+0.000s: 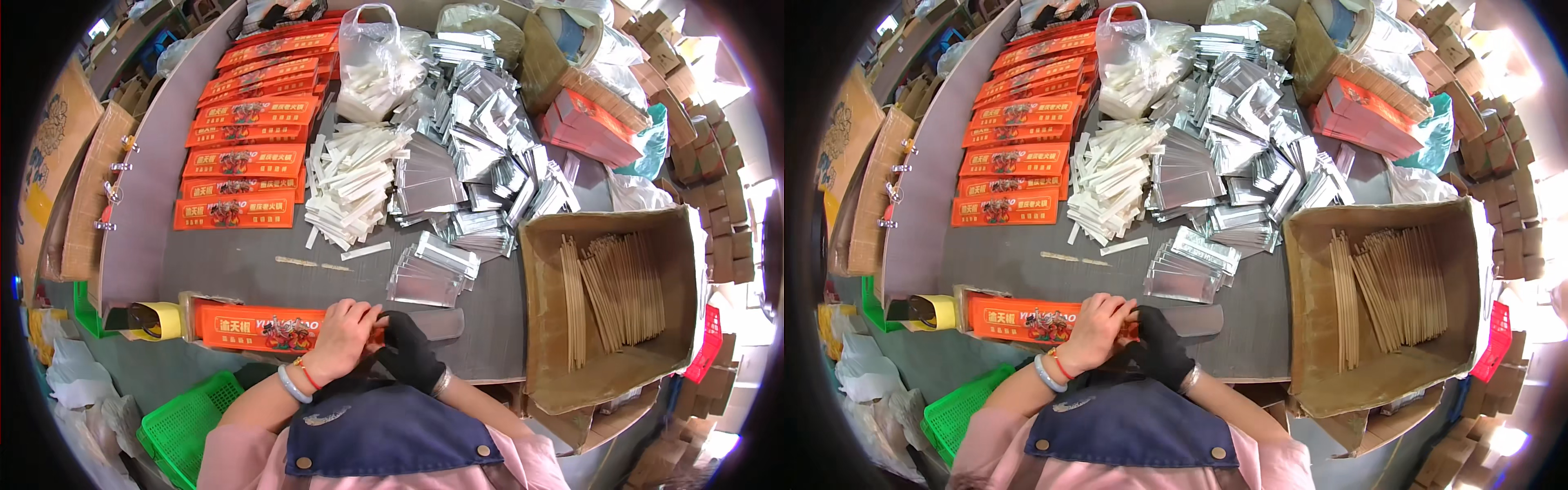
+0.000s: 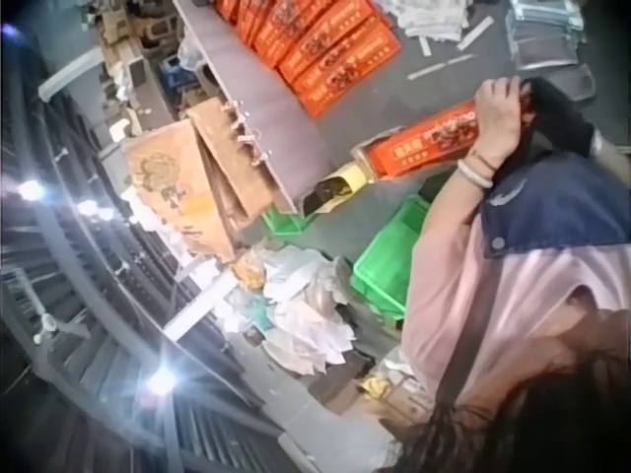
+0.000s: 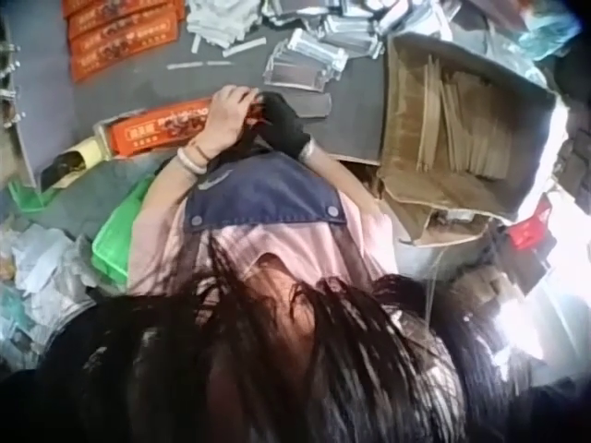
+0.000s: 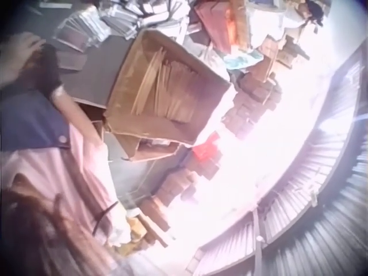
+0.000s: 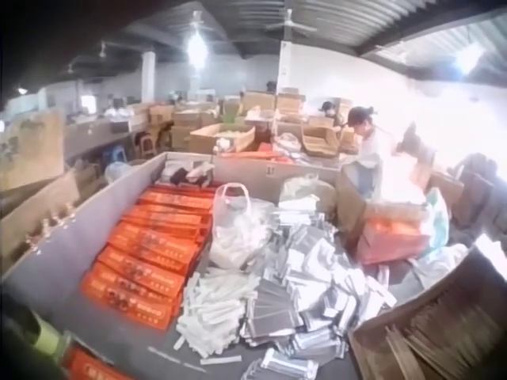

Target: Packing individual pairs of chopsticks into sleeves and then into larger red packages.

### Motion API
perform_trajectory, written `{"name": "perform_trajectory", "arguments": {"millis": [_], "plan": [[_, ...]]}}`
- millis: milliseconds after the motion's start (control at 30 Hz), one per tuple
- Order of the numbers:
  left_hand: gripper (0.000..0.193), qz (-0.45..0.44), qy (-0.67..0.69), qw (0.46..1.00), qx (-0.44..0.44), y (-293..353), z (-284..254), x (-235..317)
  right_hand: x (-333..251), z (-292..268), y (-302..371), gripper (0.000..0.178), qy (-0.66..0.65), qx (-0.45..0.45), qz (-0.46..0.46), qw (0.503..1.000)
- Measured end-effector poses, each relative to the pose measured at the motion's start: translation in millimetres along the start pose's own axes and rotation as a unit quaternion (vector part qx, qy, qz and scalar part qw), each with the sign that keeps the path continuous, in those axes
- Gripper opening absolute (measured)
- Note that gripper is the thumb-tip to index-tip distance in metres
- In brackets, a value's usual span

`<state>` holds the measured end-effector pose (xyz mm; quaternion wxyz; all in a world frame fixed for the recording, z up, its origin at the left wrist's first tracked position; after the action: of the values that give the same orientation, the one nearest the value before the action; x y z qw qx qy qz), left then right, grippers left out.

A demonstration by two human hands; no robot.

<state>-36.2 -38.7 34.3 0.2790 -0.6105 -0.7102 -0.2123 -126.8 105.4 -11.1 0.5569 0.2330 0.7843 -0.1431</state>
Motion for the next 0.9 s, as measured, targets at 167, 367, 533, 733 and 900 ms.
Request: {"name": "perform_trajectory", "arguments": {"millis": [167,367,533,733,900], "plan": [[0.032,0.030,-0.111,0.975,-0.188,-19,-10,8,-34,-45,-11,0.069,0.467,0.012,-0.090,0.880],[0.029,0.088,-0.053,0.989,-0.108,-29,-77,-12,-62,-88,-6,0.059,0.434,0.028,-0.062,0.898],[0.034,-0.097,-0.081,0.974,0.189,11,-74,-53,-53,-114,11,0.059,0.448,0.045,-0.013,0.893],[0.086,-0.209,0.031,0.962,0.174,38,1,-30,-55,-113,17,0.062,0.482,-0.029,-0.012,0.876],[0.087,-0.232,0.062,0.961,0.140,37,-1,-32,-46,-102,14,0.064,0.468,-0.083,-0.040,0.879]]}}
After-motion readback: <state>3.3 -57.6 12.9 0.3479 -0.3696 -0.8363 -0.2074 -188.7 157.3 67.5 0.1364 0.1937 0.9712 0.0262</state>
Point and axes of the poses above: each hand's wrist, its own y-axis away from the middle knuckle, its own z-axis out of the palm, x = y × z, the point moved 2 cm from there along -y, towards the middle knuckle, and after that the axes turned 9 degrees about y, right-handed, at the moved point
